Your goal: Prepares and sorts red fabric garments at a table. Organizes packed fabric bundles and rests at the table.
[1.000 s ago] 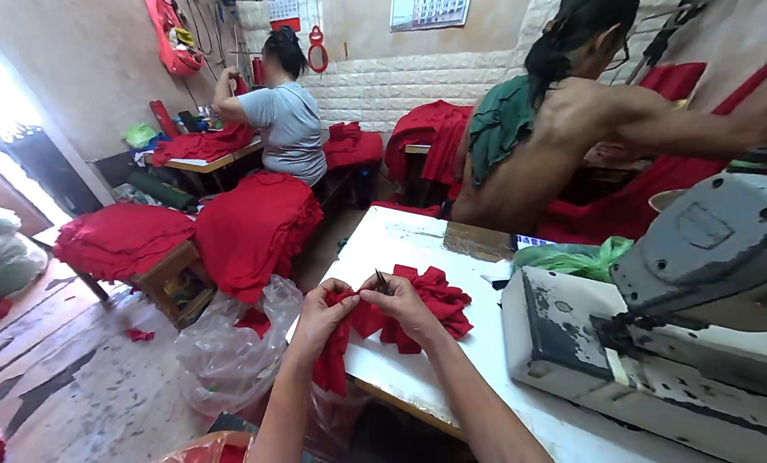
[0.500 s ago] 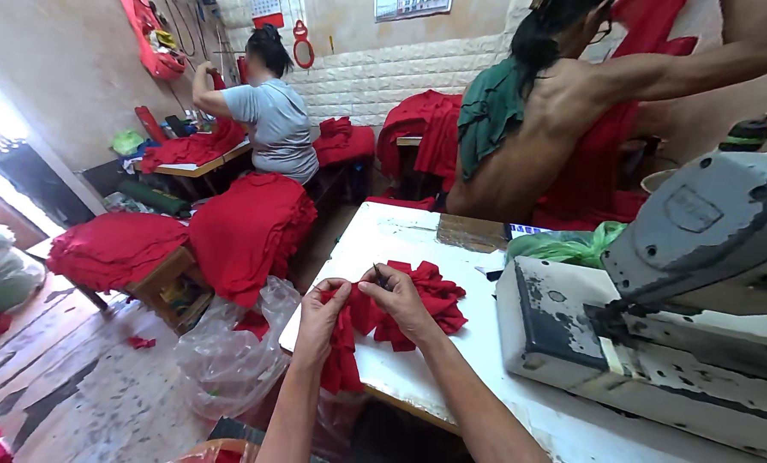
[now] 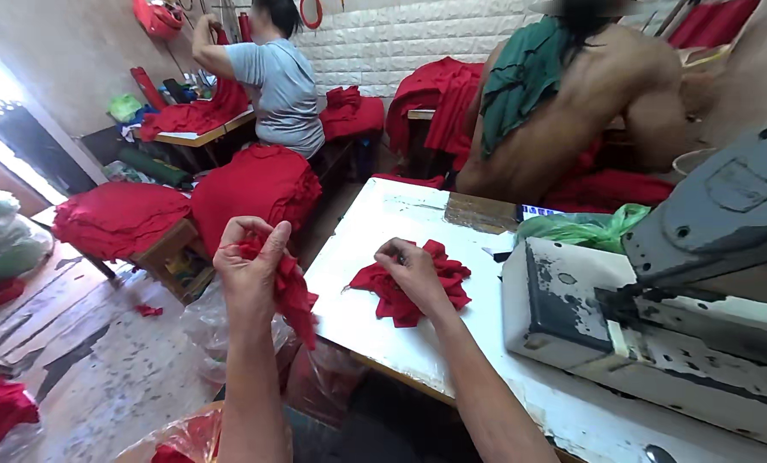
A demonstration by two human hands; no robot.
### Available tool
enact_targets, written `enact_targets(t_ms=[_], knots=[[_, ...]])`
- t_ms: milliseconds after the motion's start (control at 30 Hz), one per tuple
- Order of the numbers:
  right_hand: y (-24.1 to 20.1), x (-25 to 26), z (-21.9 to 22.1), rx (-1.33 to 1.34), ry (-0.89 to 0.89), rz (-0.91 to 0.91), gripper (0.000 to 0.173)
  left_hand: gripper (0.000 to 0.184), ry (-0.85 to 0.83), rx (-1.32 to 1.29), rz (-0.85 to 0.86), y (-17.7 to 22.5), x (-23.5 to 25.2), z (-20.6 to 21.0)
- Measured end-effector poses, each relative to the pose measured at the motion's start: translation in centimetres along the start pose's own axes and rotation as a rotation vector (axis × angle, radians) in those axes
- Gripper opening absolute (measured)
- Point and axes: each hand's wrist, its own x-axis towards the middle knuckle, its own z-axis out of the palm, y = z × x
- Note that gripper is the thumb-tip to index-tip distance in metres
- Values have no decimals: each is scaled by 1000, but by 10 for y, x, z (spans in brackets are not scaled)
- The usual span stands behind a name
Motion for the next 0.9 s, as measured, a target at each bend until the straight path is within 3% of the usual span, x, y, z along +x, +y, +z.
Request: enact_targets(t_ms=[133, 200, 300, 367, 433, 567, 700, 900], knots=[[1, -4, 21, -408, -296, -67, 22, 9, -104, 238, -95, -13, -8, -6], [3, -5, 29, -516, -323, -64, 22, 9, -220, 385, -191, -25, -14, -1], [2, -3, 22, -329, -184, -9, 19, 24, -453, 512, -351, -45, -18, 11], [-1, -1, 10, -135, -138, 14, 21, 38, -577, 485, -430, -54, -17, 23], [-3, 0, 4, 48, -126, -6, 19, 42, -636, 398, -442, -61, -17, 34], [-8, 0, -4, 265, -63, -85, 18, 18, -664, 229, -352, -68, -10, 56], [-6, 5, -13, 345, -20, -104, 20, 16, -555, 259, -194, -68, 2, 71], [-3, 8, -29, 8, 70, -6, 27, 20, -404, 186, 104, -47, 22, 84]])
